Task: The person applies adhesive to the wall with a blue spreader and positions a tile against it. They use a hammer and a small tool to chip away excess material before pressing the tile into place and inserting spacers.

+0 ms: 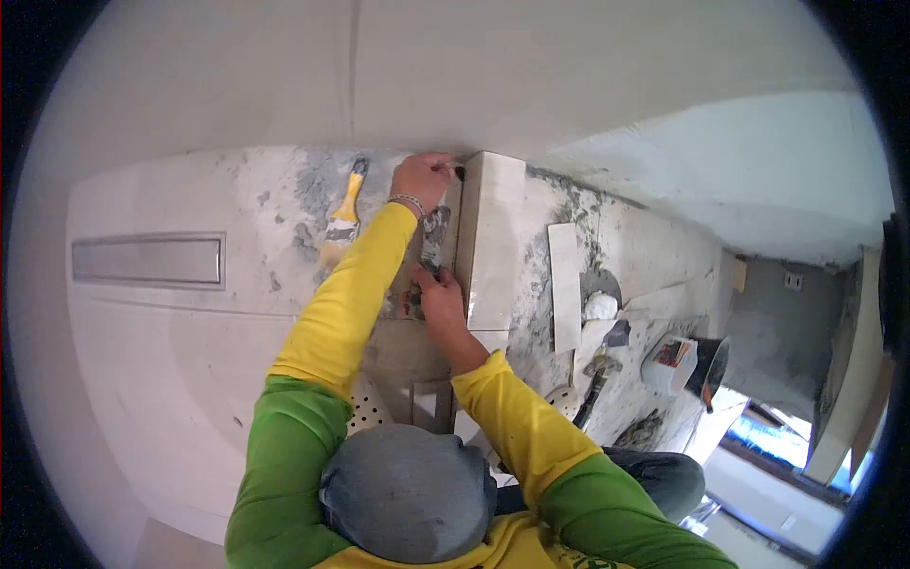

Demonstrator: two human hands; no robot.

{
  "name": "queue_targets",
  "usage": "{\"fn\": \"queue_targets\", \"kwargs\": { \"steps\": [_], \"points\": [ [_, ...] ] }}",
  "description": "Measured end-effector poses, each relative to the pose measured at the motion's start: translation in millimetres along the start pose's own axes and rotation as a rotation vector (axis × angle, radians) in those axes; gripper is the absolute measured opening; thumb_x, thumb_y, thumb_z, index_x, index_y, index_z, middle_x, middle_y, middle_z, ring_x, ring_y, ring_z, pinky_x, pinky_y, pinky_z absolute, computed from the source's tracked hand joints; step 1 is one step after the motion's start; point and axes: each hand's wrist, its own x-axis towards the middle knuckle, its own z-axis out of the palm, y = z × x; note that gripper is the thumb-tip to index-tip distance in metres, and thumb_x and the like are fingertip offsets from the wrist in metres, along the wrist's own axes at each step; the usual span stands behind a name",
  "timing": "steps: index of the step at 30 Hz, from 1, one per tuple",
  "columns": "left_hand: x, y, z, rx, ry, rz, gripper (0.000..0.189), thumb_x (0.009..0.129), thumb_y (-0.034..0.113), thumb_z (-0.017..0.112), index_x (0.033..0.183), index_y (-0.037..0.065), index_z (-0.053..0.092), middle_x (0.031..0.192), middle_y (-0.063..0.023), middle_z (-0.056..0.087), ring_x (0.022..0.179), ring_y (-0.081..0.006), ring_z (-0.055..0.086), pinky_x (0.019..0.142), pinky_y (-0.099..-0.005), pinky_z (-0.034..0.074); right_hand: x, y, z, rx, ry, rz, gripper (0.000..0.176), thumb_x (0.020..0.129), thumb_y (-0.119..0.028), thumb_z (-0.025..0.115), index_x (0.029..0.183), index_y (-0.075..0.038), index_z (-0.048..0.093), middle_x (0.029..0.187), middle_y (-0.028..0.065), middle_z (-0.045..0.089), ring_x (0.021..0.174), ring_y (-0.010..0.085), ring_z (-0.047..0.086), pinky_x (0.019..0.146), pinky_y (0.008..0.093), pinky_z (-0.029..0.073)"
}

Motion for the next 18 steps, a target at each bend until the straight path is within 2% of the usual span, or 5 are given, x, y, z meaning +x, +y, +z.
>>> {"fn": "queue_targets", "kwargs": {
  "steps": [6,9,10,13,18],
  "points": [
    [-34.8,18.4,-5.1,0.131,-0.243,0.134,0.045,0.087,0.037,0.058,0.118,0.005,0.061,0.11,-0.0169,0.065,0.1,-0.0317,0.063,0.089,-0.0365,0.048,-38.2,14.5,-27.0,-0.519,-0.134,-0.054,0.026,0.085,-0.023,0.065,0.093,-0.001,0.054,0.074,0.0031,0.055,0.061,0.0113,0.052,0.053,0.0275,0.043],
    [-37.9,10.5,19.0,0.088,-0.162,0.229,0.051,0.087,0.041,0.056,0.123,0.005,0.058,0.12,-0.0179,0.06,0.11,-0.0345,0.057,0.096,-0.0383,0.044,-51.1,20.8,-40.9,-0.762,-0.265,-0.072,0.028,0.085,-0.024,0.066,0.093,0.0,0.054,0.075,0.003,0.055,0.062,0.0097,0.051,0.055,0.0271,0.043],
    [-43.1,11.3,24.0,0.072,-0.051,0.332,0.047,0.088,0.036,0.055,0.122,0.003,0.057,0.12,-0.0173,0.06,0.109,-0.0348,0.057,0.094,-0.0397,0.045,-53.6,20.4,-42.9,-0.789,-0.35,-0.022,0.029,0.084,-0.025,0.066,0.095,0.0,0.054,0.076,0.003,0.055,0.062,0.0091,0.05,0.056,0.027,0.043],
    [-43.2,18.1,22.8,0.129,-0.102,0.309,0.041,0.089,0.03,0.053,0.118,0.001,0.057,0.12,-0.0166,0.06,0.108,-0.0351,0.057,0.094,-0.041,0.044,-77.8,-4.0,-25.9,-0.976,-0.347,-0.015,0.029,0.085,-0.024,0.067,0.097,0.0,0.055,0.077,0.0027,0.056,0.064,0.009,0.052,0.057,0.0273,0.044],
    [-39.5,11.9,30.0,0.15,-0.067,0.365,0.034,0.088,0.026,0.053,0.113,0.002,0.058,0.118,-0.0145,0.06,0.106,-0.0339,0.057,0.095,-0.0421,0.041,-78.9,1.4,-35.9,-0.86,-0.389,0.069,0.029,0.084,-0.023,0.067,0.099,-0.001,0.055,0.078,0.0026,0.056,0.067,0.0094,0.053,0.06,0.0275,0.046]
  ]
}}
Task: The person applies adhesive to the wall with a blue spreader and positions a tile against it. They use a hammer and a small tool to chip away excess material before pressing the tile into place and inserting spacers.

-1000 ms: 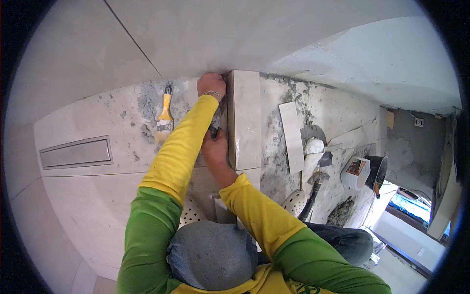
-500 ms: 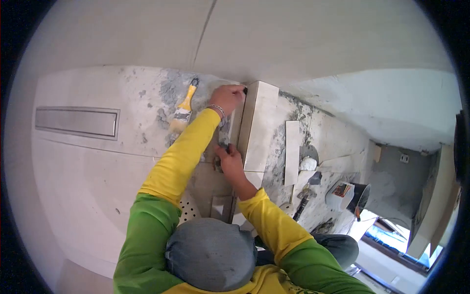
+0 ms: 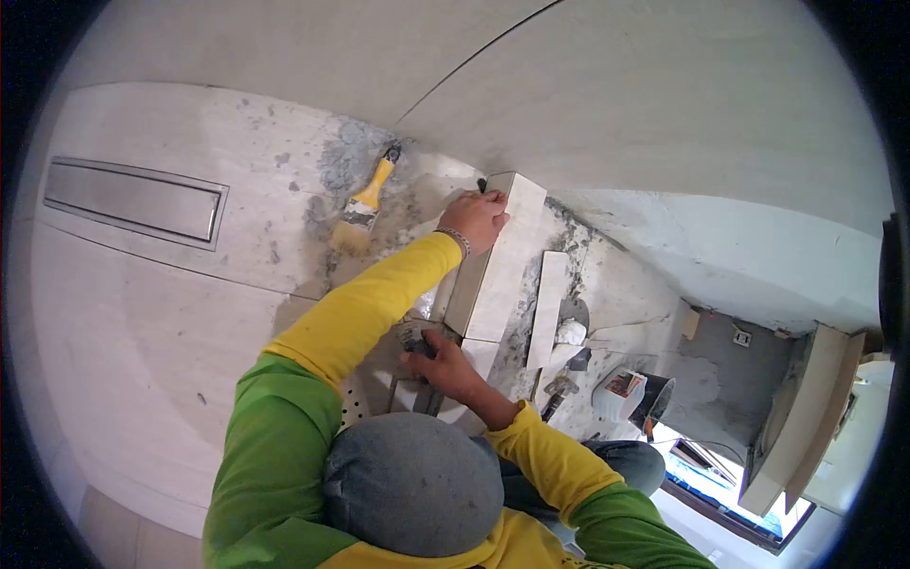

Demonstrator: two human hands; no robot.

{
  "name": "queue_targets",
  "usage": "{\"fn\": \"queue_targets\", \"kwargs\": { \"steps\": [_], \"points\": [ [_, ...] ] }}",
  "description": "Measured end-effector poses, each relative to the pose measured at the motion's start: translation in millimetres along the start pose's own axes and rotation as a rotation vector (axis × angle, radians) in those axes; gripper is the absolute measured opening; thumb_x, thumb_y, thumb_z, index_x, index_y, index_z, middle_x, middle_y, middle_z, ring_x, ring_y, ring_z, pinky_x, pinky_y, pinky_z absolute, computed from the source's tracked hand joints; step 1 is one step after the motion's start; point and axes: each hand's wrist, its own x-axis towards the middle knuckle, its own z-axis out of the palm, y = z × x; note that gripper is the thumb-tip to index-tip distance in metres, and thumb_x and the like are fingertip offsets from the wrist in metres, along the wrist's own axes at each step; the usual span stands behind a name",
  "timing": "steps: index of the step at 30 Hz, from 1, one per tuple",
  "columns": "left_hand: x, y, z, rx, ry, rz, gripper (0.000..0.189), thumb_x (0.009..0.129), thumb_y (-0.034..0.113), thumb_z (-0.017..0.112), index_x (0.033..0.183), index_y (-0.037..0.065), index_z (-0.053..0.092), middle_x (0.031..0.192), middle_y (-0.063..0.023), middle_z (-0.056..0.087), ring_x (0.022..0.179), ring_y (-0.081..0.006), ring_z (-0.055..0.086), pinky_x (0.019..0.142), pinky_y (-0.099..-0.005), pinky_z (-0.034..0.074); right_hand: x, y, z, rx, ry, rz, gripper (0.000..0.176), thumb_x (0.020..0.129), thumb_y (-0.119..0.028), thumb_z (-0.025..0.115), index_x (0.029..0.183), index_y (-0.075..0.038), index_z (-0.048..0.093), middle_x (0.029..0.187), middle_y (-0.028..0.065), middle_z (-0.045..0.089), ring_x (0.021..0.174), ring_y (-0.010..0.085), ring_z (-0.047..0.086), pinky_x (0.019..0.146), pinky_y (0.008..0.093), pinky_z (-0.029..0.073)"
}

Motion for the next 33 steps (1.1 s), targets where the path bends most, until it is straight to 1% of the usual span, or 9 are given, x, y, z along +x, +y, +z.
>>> {"fn": "queue_targets", "kwargs": {
  "steps": [4,8,11,13,15,20,26,30,33],
  "points": [
    [0.8,3.4,2.0,0.064,-0.016,0.003,0.031,0.087,0.024,0.054,0.108,0.003,0.059,0.108,-0.0137,0.062,0.1,-0.0332,0.057,0.094,-0.0428,0.041,0.3,-2.1,-1.4,-0.021,-0.032,0.015,0.044,0.084,-0.03,0.068,0.108,0.003,0.053,0.087,0.0122,0.062,0.073,0.0169,0.057,0.066,0.0351,0.049],
    [4.7,-0.2,5.8,0.137,0.046,-0.008,0.028,0.086,0.024,0.053,0.103,0.002,0.06,0.103,-0.0132,0.062,0.095,-0.0326,0.058,0.091,-0.043,0.043,-5.0,-23.1,3.3,-0.007,-0.026,0.018,0.044,0.085,-0.029,0.066,0.112,0.003,0.051,0.089,0.0116,0.062,0.071,0.0176,0.057,0.065,0.0346,0.049],
    [18.9,-15.2,-16.5,0.088,-0.095,0.114,0.023,0.084,0.018,0.054,0.101,0.004,0.062,0.105,-0.0125,0.062,0.095,-0.031,0.059,0.09,-0.042,0.044,-2.4,-27.6,2.1,-0.101,-0.083,0.11,0.046,0.086,-0.026,0.065,0.118,0.004,0.05,0.091,0.0097,0.062,0.075,0.0156,0.058,0.068,0.0325,0.05],
    [26.5,-19.4,-31.2,-0.348,-0.261,-0.258,0.022,0.081,0.009,0.053,0.1,0.007,0.063,0.11,-0.0117,0.063,0.097,-0.0288,0.06,0.091,-0.041,0.045,-4.8,-12.7,1.5,-0.137,-0.013,0.038,0.043,0.087,-0.024,0.065,0.119,0.002,0.051,0.092,0.0075,0.062,0.079,0.0131,0.056,0.07,0.0306,0.049],
    [28.2,-15.9,-33.9,-0.334,-0.241,-0.29,0.034,0.078,0.003,0.051,0.109,0.011,0.062,0.119,-0.0102,0.061,0.107,-0.0281,0.057,0.095,-0.0388,0.043,-16.5,-13.0,-4.2,-0.102,-0.001,0.04,0.035,0.086,-0.023,0.066,0.11,-0.001,0.053,0.084,0.0039,0.058,0.074,0.0101,0.053,0.066,0.0273,0.045],
    [18.5,-16.9,-24.2,-0.037,-0.009,0.105,0.056,0.073,-0.002,0.051,0.127,0.015,0.051,0.124,-0.0102,0.057,0.118,-0.0302,0.05,0.097,-0.0395,0.04,-36.8,-18.7,-10.6,0.115,-0.013,0.101,0.027,0.086,-0.023,0.067,0.101,-0.005,0.054,0.078,-0.0014,0.055,0.069,0.0063,0.048,0.06,0.0229,0.04],
    [-0.5,-12.6,-41.3,0.15,-0.096,0.266,0.064,0.07,-0.001,0.056,0.132,0.015,0.047,0.118,-0.0113,0.058,0.114,-0.0275,0.052,0.096,-0.0423,0.038,-33.7,-3.3,-9.4,0.024,-0.065,0.0,0.033,0.087,-0.023,0.067,0.11,-0.003,0.053,0.084,-0.0022,0.054,0.07,0.0063,0.049,0.059,0.0236,0.041],
    [-6.3,3.0,-51.9,0.254,-0.199,0.266,0.055,0.079,0.004,0.05,0.133,0.018,0.046,0.112,-0.0063,0.062,0.109,-0.0224,0.054,0.092,-0.0434,0.039,-34.2,-10.9,-8.7,-0.012,-0.072,0.109,0.029,0.087,-0.027,0.067,0.099,-0.004,0.055,0.079,0.0021,0.057,0.069,0.0103,0.05,0.06,0.029,0.044],
    [-16.6,1.8,-50.8,0.281,-0.262,0.289,0.065,0.07,0.002,0.059,0.133,0.016,0.046,0.109,-0.0079,0.061,0.107,-0.0255,0.054,0.093,-0.0417,0.038,-34.4,-15.1,-11.7,-0.064,-0.067,0.074,0.03,0.086,-0.028,0.067,0.099,-0.004,0.055,0.077,0.0024,0.056,0.067,0.0104,0.05,0.059,0.0287,0.043]
  ]
}}
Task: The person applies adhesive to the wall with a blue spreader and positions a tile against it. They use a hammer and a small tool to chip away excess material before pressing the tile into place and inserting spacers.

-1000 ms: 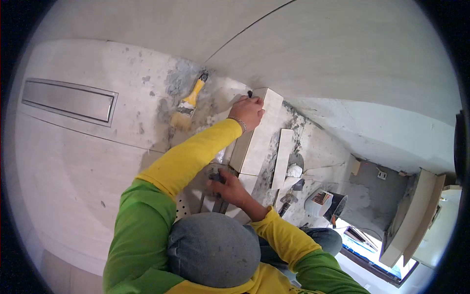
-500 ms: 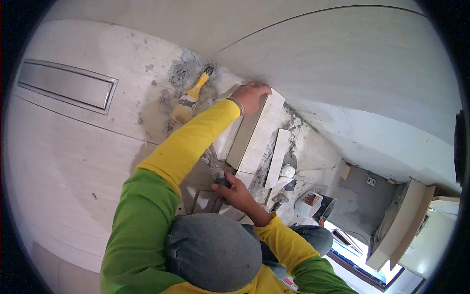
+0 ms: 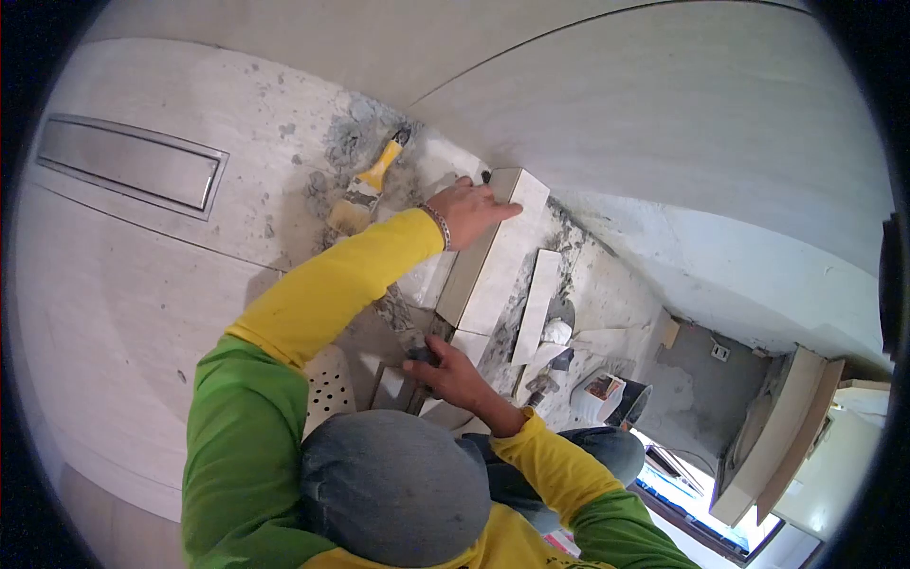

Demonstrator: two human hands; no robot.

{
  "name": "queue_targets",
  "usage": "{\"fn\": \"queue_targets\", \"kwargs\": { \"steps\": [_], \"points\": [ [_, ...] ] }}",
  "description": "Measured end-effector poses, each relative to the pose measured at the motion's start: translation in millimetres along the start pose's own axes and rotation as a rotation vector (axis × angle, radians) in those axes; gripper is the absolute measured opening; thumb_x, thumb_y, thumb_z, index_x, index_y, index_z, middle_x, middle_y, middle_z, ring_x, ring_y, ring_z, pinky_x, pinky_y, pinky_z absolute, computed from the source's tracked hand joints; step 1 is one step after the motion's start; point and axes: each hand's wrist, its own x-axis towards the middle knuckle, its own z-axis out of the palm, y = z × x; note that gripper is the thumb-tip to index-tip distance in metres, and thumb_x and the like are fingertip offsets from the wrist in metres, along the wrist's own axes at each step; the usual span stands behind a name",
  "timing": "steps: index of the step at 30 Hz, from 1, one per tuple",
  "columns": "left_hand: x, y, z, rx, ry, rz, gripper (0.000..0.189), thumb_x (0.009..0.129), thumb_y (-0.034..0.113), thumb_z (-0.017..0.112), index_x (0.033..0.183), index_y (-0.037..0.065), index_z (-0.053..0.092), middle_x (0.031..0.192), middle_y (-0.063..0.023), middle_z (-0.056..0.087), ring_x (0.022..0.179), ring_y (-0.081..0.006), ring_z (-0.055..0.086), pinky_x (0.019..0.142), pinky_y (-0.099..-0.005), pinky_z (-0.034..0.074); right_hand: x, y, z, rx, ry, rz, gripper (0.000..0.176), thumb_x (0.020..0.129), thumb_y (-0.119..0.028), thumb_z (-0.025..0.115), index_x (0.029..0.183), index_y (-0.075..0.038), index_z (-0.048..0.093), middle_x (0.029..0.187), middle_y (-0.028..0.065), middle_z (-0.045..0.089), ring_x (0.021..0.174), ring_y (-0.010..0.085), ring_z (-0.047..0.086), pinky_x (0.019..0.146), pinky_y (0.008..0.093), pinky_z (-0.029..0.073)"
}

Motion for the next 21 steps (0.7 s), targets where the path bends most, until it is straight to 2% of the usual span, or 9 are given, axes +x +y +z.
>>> {"fn": "queue_targets", "kwargs": {
  "steps": [3,5,8,10,11,14,15,18,21],
  "points": [
    [-16.7,5.5,2.8,-0.051,0.067,0.067,0.056,0.072,0.003,0.058,0.127,0.014,0.052,0.103,-0.0094,0.063,0.1,-0.0272,0.058,0.089,-0.0415,0.043,-8.6,-18.5,-7.6,-0.056,-0.04,0.041,0.032,0.087,-0.028,0.067,0.104,-0.004,0.053,0.077,0.002,0.055,0.068,0.0088,0.05,0.058,0.0265,0.042],
    [-24.2,13.7,-15.1,-0.453,-0.233,-0.141,0.042,0.076,0.008,0.059,0.118,0.011,0.059,0.091,-0.0088,0.065,0.086,-0.0254,0.062,0.08,-0.0381,0.048,-14.5,-22.9,-13.9,-0.054,-0.081,0.103,0.034,0.087,-0.027,0.066,0.109,-0.004,0.052,0.079,0.0016,0.054,0.068,0.0072,0.05,0.058,0.0245,0.041],
    [-30.5,-9.0,-3.4,-0.65,-0.138,-0.082,0.033,0.079,0.015,0.062,0.111,0.007,0.062,0.081,-0.008,0.065,0.075,-0.0207,0.063,0.072,-0.0329,0.051,-23.6,-13.3,-20.4,-0.108,-0.099,0.189,0.035,0.087,-0.026,0.067,0.108,-0.003,0.052,0.078,0.0051,0.056,0.07,0.0107,0.052,0.061,0.028,0.044],
    [-28.8,-25.4,2.4,-0.725,-0.042,-0.233,0.033,0.079,0.019,0.064,0.11,0.007,0.062,0.079,-0.0076,0.065,0.074,-0.0181,0.062,0.071,-0.0311,0.05,-31.2,0.6,-27.9,-0.419,-0.015,-0.164,0.035,0.086,-0.024,0.068,0.107,-0.002,0.052,0.078,0.0082,0.058,0.073,0.0147,0.055,0.066,0.0317,0.046],
    [-26.7,-29.6,1.5,-0.794,0.058,-0.382,0.034,0.08,0.023,0.066,0.109,0.006,0.062,0.078,-0.0072,0.065,0.072,-0.0156,0.061,0.071,-0.0293,0.05,-37.6,-3.7,-34.1,-0.418,-0.016,-0.162,0.035,0.086,-0.024,0.068,0.107,-0.002,0.052,0.078,0.0082,0.058,0.073,0.0147,0.055,0.066,0.0317,0.046],
    [-12.5,-27.9,2.7,-0.702,0.196,-0.509,0.036,0.083,0.03,0.067,0.107,0.004,0.063,0.079,-0.0088,0.066,0.072,-0.0147,0.061,0.069,-0.0294,0.05,-63.6,-17.5,-63.9,-0.415,-0.132,-0.028,0.037,0.084,-0.022,0.069,0.109,-0.001,0.053,0.081,0.0112,0.059,0.075,0.0177,0.056,0.069,0.0335,0.047],
    [-3.6,-32.4,17.5,-0.725,0.322,-0.52,0.042,0.081,0.041,0.069,0.099,0.003,0.066,0.081,-0.0102,0.067,0.073,-0.0183,0.063,0.069,-0.0317,0.05,-71.2,-18.9,-76.8,-0.464,-0.107,0.004,0.036,0.084,-0.02,0.07,0.11,-0.001,0.053,0.082,0.0101,0.059,0.075,0.0163,0.056,0.069,0.0326,0.047],
    [26.0,-28.2,15.5,-0.551,0.165,-0.647,0.051,0.078,0.052,0.068,0.088,0.002,0.068,0.083,-0.0128,0.068,0.075,-0.0237,0.064,0.072,-0.0342,0.05,-95.0,-12.3,-119.4,-0.417,0.01,0.103,0.032,0.084,-0.014,0.069,0.11,-0.003,0.054,0.084,0.0044,0.059,0.077,0.0121,0.053,0.068,0.029,0.045],
    [52.2,-26.9,22.6,-0.534,0.197,-0.71,0.057,0.076,0.059,0.065,0.082,0.002,0.068,0.086,-0.0162,0.067,0.08,-0.029,0.064,0.076,-0.0389,0.05,-118.1,-12.3,-162.1,-0.395,0.233,0.026,0.028,0.084,-0.01,0.069,0.106,-0.002,0.054,0.082,0.0,0.057,0.072,0.0091,0.051,0.064,0.0258,0.044]
  ]
}}
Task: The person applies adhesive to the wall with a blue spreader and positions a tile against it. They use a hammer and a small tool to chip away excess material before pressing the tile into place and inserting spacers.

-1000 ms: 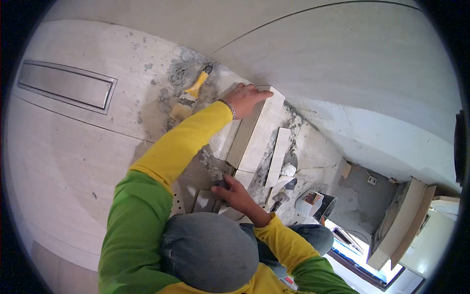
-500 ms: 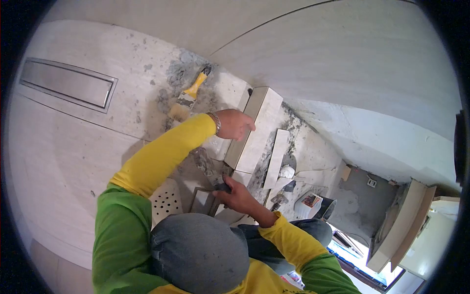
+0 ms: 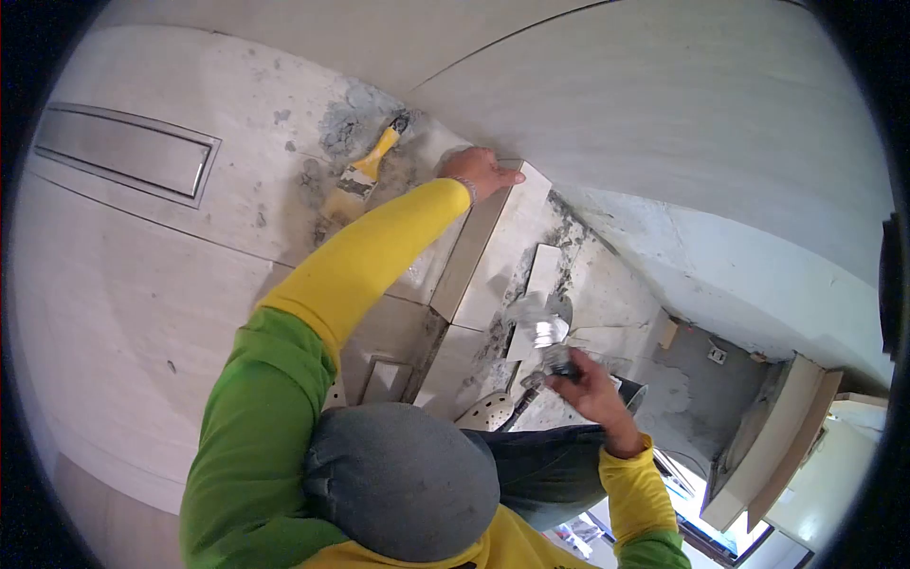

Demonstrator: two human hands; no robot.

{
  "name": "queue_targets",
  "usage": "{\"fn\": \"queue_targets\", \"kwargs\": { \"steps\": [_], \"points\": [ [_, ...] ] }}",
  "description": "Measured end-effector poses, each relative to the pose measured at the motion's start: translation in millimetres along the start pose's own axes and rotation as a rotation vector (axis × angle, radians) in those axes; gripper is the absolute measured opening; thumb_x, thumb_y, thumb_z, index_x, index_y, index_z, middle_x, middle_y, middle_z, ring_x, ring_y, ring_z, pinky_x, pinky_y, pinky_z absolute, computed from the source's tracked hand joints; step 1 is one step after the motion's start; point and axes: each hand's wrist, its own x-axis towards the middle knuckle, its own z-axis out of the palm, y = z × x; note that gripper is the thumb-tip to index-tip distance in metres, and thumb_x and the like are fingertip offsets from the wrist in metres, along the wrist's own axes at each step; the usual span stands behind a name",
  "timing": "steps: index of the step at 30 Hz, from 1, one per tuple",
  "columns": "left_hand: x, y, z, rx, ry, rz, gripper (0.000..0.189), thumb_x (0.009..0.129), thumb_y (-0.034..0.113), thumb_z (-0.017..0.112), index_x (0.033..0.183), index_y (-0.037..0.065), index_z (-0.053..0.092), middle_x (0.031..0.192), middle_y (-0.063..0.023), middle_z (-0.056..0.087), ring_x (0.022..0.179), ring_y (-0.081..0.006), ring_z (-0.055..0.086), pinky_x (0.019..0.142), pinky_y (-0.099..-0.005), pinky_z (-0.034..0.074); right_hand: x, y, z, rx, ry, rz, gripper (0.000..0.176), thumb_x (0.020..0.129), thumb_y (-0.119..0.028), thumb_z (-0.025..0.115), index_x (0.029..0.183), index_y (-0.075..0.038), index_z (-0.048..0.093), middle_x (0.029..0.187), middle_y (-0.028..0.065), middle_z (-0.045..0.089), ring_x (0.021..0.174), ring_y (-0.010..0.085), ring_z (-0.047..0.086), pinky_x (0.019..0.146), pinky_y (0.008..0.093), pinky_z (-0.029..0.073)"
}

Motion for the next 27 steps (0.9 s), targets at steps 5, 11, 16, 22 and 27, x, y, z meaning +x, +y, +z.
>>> {"fn": "queue_targets", "kwargs": {
  "steps": [5,11,16,22,27],
  "points": [
    [19.4,-1.7,13.0,-0.022,0.067,-0.149,0.059,0.075,0.062,0.063,0.083,0.003,0.068,0.087,-0.0177,0.067,0.085,-0.0313,0.064,0.078,-0.0417,0.049,-21.1,26.6,-58.8,0.251,0.306,0.168,0.029,0.083,-0.016,0.068,0.103,-0.001,0.054,0.072,0.0008,0.056,0.061,0.0078,0.05,0.053,0.0243,0.041],
    [-45.3,-13.0,-18.4,-0.634,0.074,-0.207,0.034,0.088,0.034,0.063,0.109,0.008,0.065,0.065,-0.0004,0.058,0.056,-0.0077,0.052,0.056,-0.0249,0.047,0.6,84.0,-89.7,-0.111,0.177,0.372,0.032,0.082,-0.023,0.066,0.1,0.002,0.057,0.077,0.0038,0.057,0.072,0.0143,0.052,0.066,0.0299,0.044],
    [-148.7,-13.3,-62.9,-0.693,0.08,0.035,0.063,0.082,0.004,0.067,0.14,0.01,0.042,0.121,-0.0085,0.057,0.104,-0.0142,0.055,0.083,-0.0267,0.049,22.4,217.1,-98.8,0.02,0.195,0.29,0.042,0.082,-0.031,0.066,0.109,0.001,0.057,0.078,0.0055,0.061,0.063,0.0143,0.055,0.048,0.032,0.044],
    [-191.3,-69.2,-49.8,-0.598,-0.054,0.016,0.058,0.086,0.002,0.062,0.139,0.005,0.04,0.133,-0.0044,0.049,0.112,-0.0146,0.051,0.094,-0.0289,0.044,35.8,282.6,-60.0,0.347,0.247,0.642,0.033,0.085,-0.035,0.062,0.092,-0.002,0.06,0.071,0.0051,0.061,0.056,0.0155,0.058,0.045,0.0313,0.047],
    [-200.0,-73.2,-8.4,-0.332,-0.134,-0.058,0.044,0.089,0.016,0.062,0.13,0.003,0.051,0.111,-0.0077,0.063,0.092,-0.0137,0.059,0.086,-0.0276,0.047,53.5,410.5,15.2,0.118,0.485,0.717,0.05,0.081,-0.035,0.064,0.115,0.001,0.059,0.093,0.0165,0.067,0.078,0.0281,0.065,0.07,0.0395,0.053]
  ]
}}
